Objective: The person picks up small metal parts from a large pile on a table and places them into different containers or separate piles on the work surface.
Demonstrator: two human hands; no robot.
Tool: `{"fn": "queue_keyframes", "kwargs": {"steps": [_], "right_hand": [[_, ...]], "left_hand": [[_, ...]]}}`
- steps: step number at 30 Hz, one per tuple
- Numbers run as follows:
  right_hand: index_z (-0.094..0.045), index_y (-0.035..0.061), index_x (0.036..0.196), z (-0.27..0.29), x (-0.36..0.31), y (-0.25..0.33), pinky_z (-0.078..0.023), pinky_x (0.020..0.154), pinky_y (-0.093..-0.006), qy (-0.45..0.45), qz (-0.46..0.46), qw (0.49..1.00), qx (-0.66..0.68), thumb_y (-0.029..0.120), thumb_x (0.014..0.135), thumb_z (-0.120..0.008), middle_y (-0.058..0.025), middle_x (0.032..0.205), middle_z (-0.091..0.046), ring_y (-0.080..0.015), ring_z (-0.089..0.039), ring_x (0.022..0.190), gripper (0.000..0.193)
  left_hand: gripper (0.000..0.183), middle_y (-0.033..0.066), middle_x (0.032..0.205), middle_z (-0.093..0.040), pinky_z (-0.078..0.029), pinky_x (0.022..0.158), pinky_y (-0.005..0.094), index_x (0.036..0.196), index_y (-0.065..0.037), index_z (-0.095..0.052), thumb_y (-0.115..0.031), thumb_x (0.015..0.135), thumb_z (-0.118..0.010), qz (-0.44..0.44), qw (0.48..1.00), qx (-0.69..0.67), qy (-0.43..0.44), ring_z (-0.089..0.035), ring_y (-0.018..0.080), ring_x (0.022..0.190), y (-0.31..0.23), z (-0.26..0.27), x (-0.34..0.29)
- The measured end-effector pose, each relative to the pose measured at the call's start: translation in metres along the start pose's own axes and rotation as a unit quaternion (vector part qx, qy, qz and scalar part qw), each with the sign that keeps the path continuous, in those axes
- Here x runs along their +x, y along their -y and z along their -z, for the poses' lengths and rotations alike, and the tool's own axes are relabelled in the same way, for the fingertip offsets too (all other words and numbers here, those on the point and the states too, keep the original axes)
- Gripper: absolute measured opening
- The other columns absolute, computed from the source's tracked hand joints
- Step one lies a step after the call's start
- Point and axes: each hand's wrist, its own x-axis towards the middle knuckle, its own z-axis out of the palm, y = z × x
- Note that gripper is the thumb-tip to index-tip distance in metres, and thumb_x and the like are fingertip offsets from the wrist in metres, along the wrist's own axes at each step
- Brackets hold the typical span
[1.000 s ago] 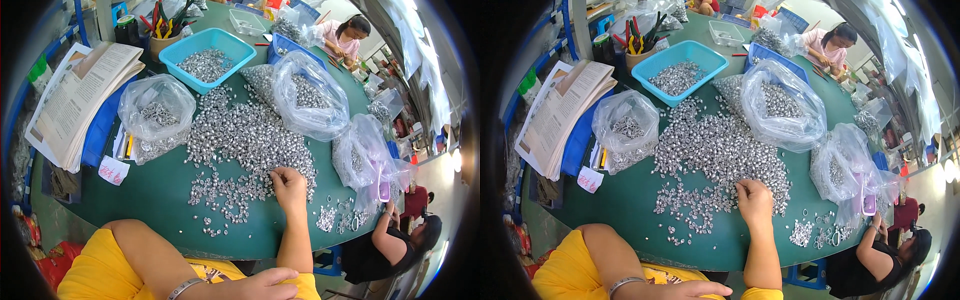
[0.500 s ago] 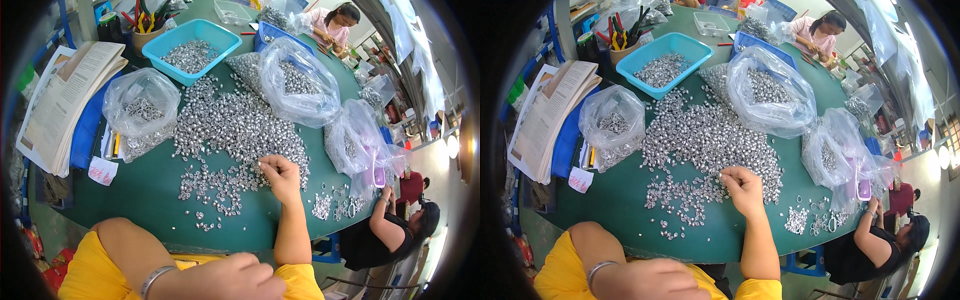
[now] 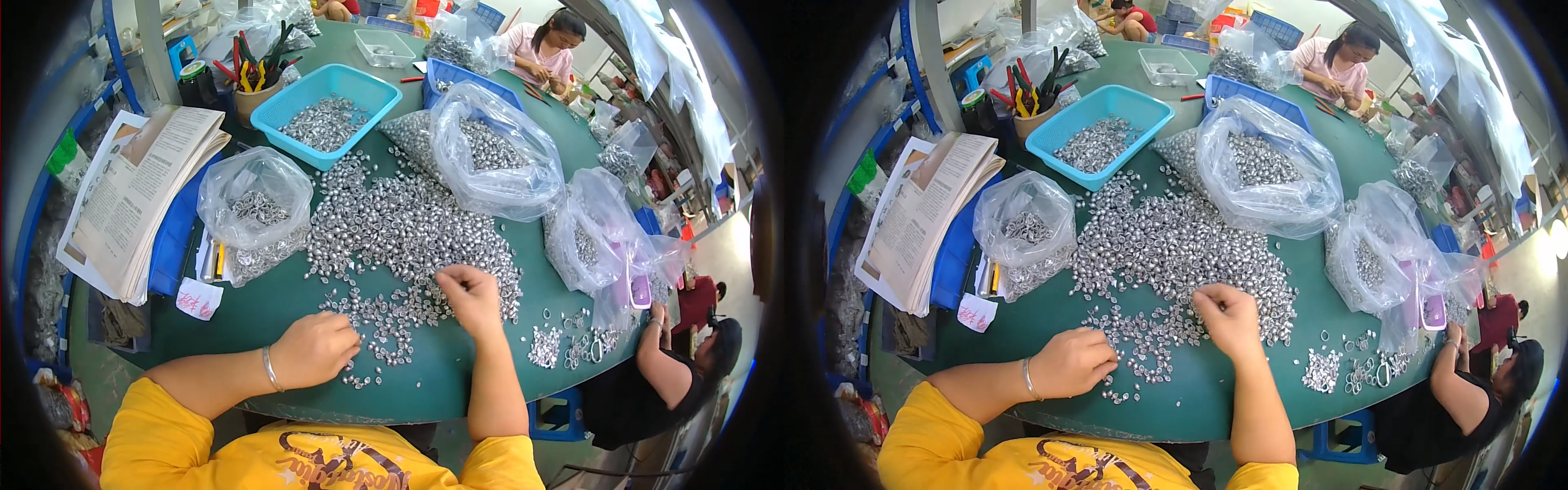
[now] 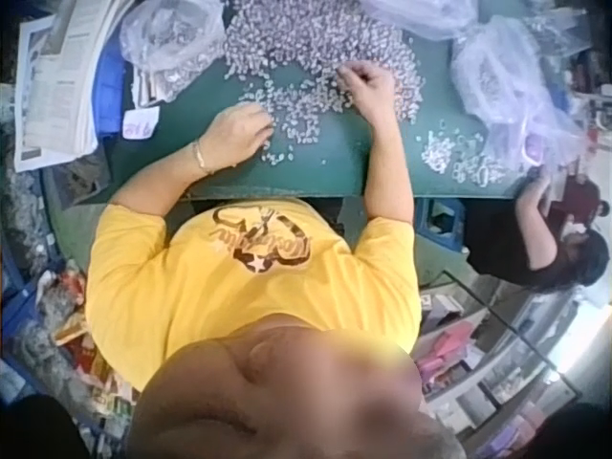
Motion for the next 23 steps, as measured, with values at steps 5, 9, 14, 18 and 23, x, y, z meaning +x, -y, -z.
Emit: {"fn": "queue_keyframes", "kwargs": {"steps": [5,9,14,18,23], "right_hand": [[-0.067,0.0053,0.082,-0.023,-0.005,-0.001,-0.048,0.063,-0.0374,-0.033,0.143,0.939,-0.310,0.009,0.074,-0.064,-0.0123,0.075,-0.061,-0.0303,-0.060,0.068,0.009],[-0.064,0.0041,0.081,-0.021,-0.007,0.005,-0.048,0.062,-0.0371,-0.006,0.127,0.933,-0.337,0.011,0.076,-0.063,-0.0108,0.074,-0.060,-0.0285,-0.060,0.067,0.009],[-0.057,0.0022,0.085,-0.001,-0.004,-0.001,-0.031,0.040,-0.0232,0.092,-0.151,0.923,0.343,0.003,0.080,-0.055,-0.0018,0.061,-0.048,-0.0112,-0.042,0.048,0.005],[-0.055,0.0003,0.089,0.001,-0.002,0.005,-0.026,0.039,-0.0175,0.120,-0.189,0.805,0.549,0.001,0.083,-0.051,-0.0032,0.066,-0.046,-0.0070,-0.035,0.049,0.008],[-0.055,-0.0004,0.092,0.007,0.002,-0.011,-0.029,0.038,-0.0174,0.157,-0.201,0.762,0.595,0.003,0.085,-0.050,-0.0103,0.074,-0.055,-0.0075,-0.038,0.049,0.008]], "left_hand": [[0.007,0.0054,0.070,-0.055,-0.046,0.059,0.0324,0.072,-0.007,-0.060,-0.010,0.073,-0.066,0.015,1.000,-0.011,-0.014,-0.056,0.0237,0.065,0.004,-0.002,0.003],[0.007,0.0050,0.068,-0.054,-0.045,0.058,0.0325,0.071,-0.008,-0.060,-0.011,0.072,-0.067,0.019,0.999,-0.014,-0.021,-0.056,0.0234,0.064,0.004,-0.002,0.003],[0.008,0.0048,0.067,-0.054,-0.045,0.057,0.0325,0.071,-0.008,-0.060,-0.011,0.072,-0.067,0.017,0.999,-0.015,-0.027,-0.056,0.0232,0.063,0.004,-0.002,0.004],[0.007,0.0047,0.068,-0.055,-0.046,0.057,0.0323,0.071,-0.008,-0.061,-0.011,0.071,-0.067,0.019,0.999,-0.020,-0.027,-0.056,0.0229,0.063,0.004,-0.001,0.005],[0.006,0.0048,0.069,-0.054,-0.046,0.058,0.0316,0.071,-0.008,-0.061,-0.011,0.073,-0.065,0.015,1.000,-0.016,-0.020,-0.056,0.0227,0.065,0.002,0.000,0.006]]}}
